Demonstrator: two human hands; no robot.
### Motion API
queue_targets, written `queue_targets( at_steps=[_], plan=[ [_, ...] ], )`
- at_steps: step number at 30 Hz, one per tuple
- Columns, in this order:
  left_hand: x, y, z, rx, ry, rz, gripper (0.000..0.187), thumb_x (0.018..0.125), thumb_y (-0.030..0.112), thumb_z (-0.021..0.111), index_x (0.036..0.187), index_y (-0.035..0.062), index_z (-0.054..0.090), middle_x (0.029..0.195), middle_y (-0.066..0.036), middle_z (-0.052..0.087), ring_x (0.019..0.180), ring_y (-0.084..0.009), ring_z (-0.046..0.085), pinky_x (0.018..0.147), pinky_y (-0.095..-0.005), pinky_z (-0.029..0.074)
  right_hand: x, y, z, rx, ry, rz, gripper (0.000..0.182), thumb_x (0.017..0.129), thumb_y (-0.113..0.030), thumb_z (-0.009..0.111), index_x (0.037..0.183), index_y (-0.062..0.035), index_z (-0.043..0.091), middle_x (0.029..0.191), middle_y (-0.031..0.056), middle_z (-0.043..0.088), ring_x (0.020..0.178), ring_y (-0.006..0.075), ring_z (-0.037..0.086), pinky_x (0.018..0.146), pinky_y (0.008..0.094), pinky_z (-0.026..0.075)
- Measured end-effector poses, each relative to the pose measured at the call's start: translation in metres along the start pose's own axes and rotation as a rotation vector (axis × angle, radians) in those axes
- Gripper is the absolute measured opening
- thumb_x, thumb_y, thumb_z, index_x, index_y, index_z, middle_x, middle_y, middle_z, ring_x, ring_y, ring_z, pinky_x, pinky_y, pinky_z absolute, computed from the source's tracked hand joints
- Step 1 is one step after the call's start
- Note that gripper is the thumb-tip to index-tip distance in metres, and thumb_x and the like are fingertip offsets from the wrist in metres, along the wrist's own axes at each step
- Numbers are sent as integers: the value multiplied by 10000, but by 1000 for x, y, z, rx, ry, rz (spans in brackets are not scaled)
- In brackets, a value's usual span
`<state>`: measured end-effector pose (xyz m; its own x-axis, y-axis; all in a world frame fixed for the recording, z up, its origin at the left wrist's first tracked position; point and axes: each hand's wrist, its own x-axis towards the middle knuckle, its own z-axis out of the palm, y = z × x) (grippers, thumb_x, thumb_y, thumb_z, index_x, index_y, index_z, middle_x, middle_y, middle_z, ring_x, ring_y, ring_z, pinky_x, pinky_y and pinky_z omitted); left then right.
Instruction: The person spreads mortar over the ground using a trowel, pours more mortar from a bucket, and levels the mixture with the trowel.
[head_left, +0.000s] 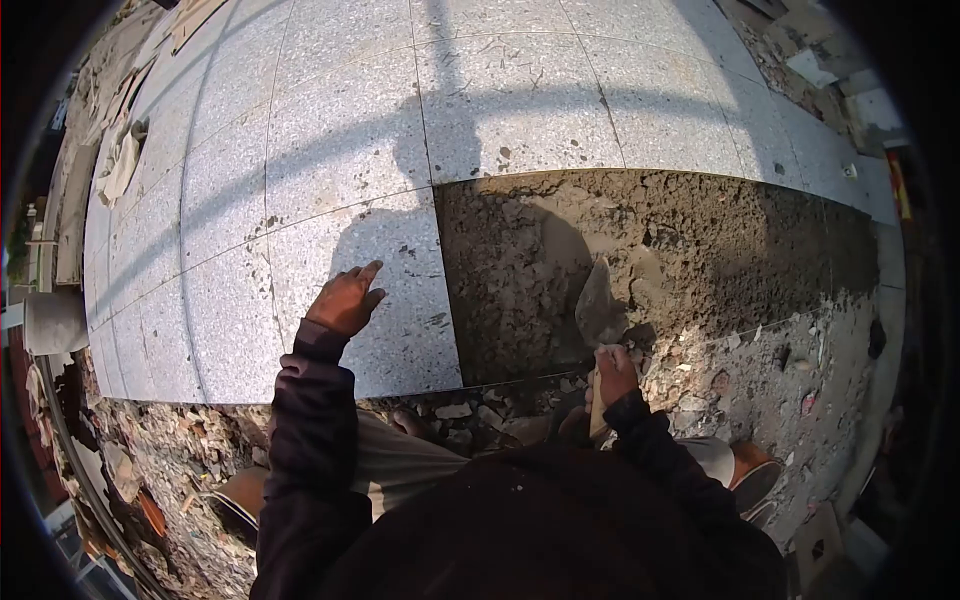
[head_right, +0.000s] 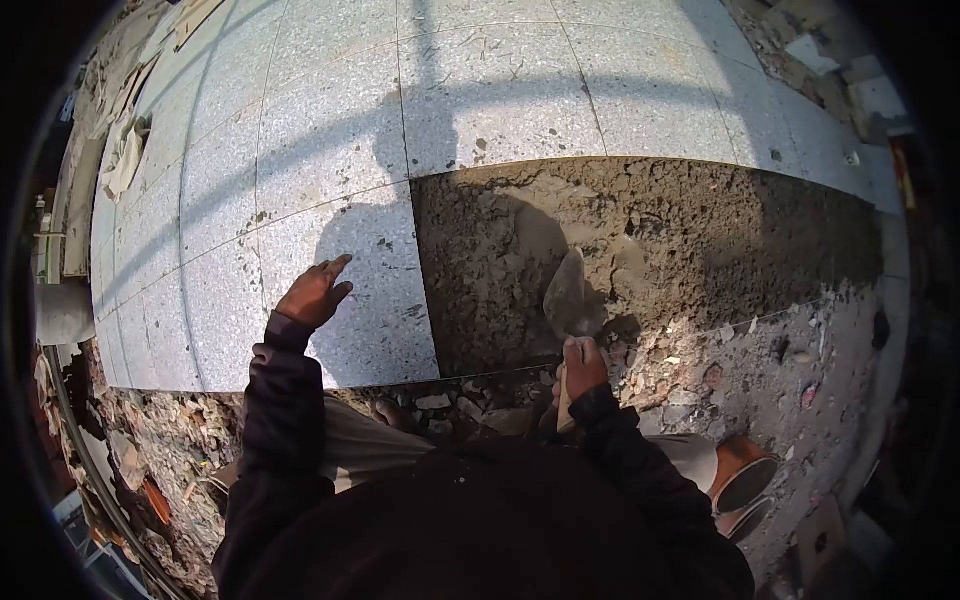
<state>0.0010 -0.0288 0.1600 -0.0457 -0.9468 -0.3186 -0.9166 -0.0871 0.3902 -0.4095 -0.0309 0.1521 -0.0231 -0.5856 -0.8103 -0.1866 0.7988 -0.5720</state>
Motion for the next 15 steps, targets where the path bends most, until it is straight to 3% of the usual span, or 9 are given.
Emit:
queue_targets(
  at_steps=[1, 4, 5, 7, 9, 12, 15],
  plan=[
    [4, -1, -2, 27, -65, -72, 445, 833, 217, 552, 1228, 52, 431, 1008, -213, 577, 921, -376, 549, 807, -432, 439, 14, 20, 24, 27, -1, 32, 319, 905, -337, 433, 1074, -67, 420, 580, 74, 465, 383, 194, 487, 341, 349, 424],
    [2, 6, -4, -21, -31, 63, 438, 842, 233, 543, 1230, 62, 431, 968, -215, 586, 881, -387, 559, 770, -440, 450, 64, 77, 95, -97, 129, 32, 348, 897, -299, 434, 1105, -22, 411, 599, 120, 509, 380, 238, 524, 336, 380, 439],
    [-4, 5, 0, -231, -58, 73, 431, 838, 197, 563, 1238, 98, 438, 939, -230, 592, 799, -394, 580, 714, -427, 468, 72, 72, 105, -188, 150, 16, 358, 897, -295, 429, 1112, -8, 412, 617, 135, 524, 389, 241, 535, 344, 379, 443],
    [-22, 8, 0, -185, -162, 12, 445, 837, 217, 565, 1244, 102, 426, 916, -212, 592, 823, -377, 577, 716, -430, 460, 86, 61, 122, -349, 198, -4, 380, 897, -285, 419, 1126, 18, 414, 653, 165, 555, 406, 247, 556, 358, 378, 452],
    [-38, 11, 3, -59, -174, 28, 453, 830, 226, 569, 1239, 92, 427, 877, -193, 586, 823, -365, 568, 720, -430, 452, 107, 38, 115, -536, 28, 20, 484, 903, -294, 434, 1288, -28, 310, 745, 177, 569, 461, 248, 568, 392, 412, 475],
    [-57, 13, 0, -20, -145, 17, 442, 836, 246, 551, 1228, 82, 430, 875, -147, 582, 819, -335, 570, 758, -419, 439, 125, -37, 119, -789, -111, 38, 525, 903, -271, 431, 1296, 44, 286, 895, 212, 594, 548, 261, 610, 509, 392, 505],
    [-66, 22, -9, -33, -71, 36, 443, 835, 241, 550, 1231, 85, 425, 879, -155, 576, 840, -336, 564, 766, -420, 437, 151, -57, 111, -1153, -178, -40, 547, 902, -280, 429, 1298, 69, 284, 1060, 244, 561, 628, 272, 632, 647, 379, 511]
  ],
)
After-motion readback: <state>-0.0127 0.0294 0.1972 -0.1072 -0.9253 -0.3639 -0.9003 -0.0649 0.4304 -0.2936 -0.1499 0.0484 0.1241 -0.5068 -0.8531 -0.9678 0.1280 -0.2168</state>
